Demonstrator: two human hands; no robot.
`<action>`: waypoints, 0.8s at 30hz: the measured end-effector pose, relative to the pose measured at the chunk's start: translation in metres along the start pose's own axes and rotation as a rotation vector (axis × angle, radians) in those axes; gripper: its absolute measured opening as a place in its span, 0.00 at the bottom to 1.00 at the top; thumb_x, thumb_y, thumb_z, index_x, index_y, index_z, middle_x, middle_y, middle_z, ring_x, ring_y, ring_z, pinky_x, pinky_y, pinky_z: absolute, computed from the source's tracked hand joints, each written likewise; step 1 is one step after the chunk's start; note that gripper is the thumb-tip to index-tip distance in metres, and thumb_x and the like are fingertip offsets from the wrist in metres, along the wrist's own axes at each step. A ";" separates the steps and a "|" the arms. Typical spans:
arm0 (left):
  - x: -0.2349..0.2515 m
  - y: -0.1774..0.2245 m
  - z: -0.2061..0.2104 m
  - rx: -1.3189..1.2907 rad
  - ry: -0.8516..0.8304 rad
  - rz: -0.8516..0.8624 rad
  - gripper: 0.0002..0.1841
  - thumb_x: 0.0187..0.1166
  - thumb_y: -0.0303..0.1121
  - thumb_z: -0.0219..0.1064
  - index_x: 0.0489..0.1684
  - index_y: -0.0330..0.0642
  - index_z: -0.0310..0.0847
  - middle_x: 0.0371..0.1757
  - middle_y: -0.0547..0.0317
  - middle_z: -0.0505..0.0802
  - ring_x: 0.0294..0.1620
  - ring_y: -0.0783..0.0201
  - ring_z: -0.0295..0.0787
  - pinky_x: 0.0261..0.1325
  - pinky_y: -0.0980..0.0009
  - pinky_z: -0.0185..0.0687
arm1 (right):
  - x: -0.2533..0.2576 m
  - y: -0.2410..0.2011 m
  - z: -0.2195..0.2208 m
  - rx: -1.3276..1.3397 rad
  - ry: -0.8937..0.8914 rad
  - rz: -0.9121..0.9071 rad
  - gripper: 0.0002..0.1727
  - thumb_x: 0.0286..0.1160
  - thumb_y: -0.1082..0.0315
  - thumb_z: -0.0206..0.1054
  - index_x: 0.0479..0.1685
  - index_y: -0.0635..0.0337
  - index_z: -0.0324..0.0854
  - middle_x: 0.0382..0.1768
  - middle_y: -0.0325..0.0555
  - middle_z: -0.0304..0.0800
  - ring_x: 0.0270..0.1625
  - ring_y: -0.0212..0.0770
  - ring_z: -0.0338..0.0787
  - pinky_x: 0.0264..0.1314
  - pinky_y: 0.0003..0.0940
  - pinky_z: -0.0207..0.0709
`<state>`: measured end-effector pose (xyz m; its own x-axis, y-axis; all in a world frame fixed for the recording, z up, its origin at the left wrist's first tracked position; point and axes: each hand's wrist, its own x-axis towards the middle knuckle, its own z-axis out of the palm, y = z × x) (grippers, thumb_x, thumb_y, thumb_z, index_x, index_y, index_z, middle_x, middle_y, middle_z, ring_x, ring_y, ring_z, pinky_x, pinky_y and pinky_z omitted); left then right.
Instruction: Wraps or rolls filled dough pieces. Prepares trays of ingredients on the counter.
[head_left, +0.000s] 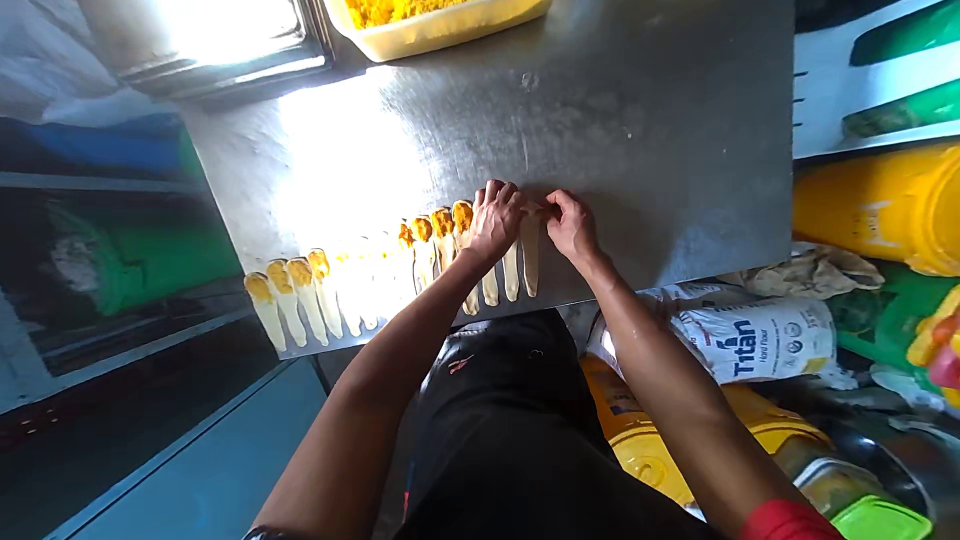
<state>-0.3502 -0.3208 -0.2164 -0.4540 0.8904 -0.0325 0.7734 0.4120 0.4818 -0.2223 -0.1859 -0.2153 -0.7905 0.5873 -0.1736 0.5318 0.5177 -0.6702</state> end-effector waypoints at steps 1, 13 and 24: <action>-0.002 0.001 0.004 -0.051 0.036 -0.018 0.09 0.84 0.38 0.66 0.49 0.46 0.88 0.55 0.55 0.91 0.66 0.47 0.81 0.65 0.49 0.75 | -0.002 0.001 0.001 0.043 0.012 0.025 0.09 0.74 0.66 0.74 0.48 0.57 0.88 0.44 0.47 0.95 0.47 0.46 0.94 0.53 0.52 0.87; -0.002 0.043 0.006 -0.191 0.163 -0.533 0.13 0.78 0.45 0.69 0.41 0.45 0.89 0.45 0.59 0.94 0.59 0.50 0.85 0.69 0.49 0.75 | -0.052 -0.018 0.030 -0.075 0.279 -0.060 0.14 0.79 0.67 0.69 0.61 0.58 0.83 0.57 0.53 0.86 0.61 0.51 0.87 0.60 0.49 0.84; -0.047 0.042 0.032 -0.008 0.064 -0.157 0.15 0.82 0.32 0.62 0.62 0.50 0.89 0.68 0.54 0.87 0.75 0.46 0.75 0.79 0.41 0.64 | -0.068 -0.012 0.040 -0.163 0.217 -0.098 0.18 0.76 0.75 0.67 0.63 0.55 0.88 0.69 0.53 0.83 0.72 0.55 0.82 0.70 0.56 0.78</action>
<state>-0.2820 -0.3392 -0.2225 -0.5965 0.8009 -0.0518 0.6872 0.5430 0.4825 -0.1869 -0.2565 -0.2245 -0.7663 0.6399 0.0568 0.5119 0.6616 -0.5479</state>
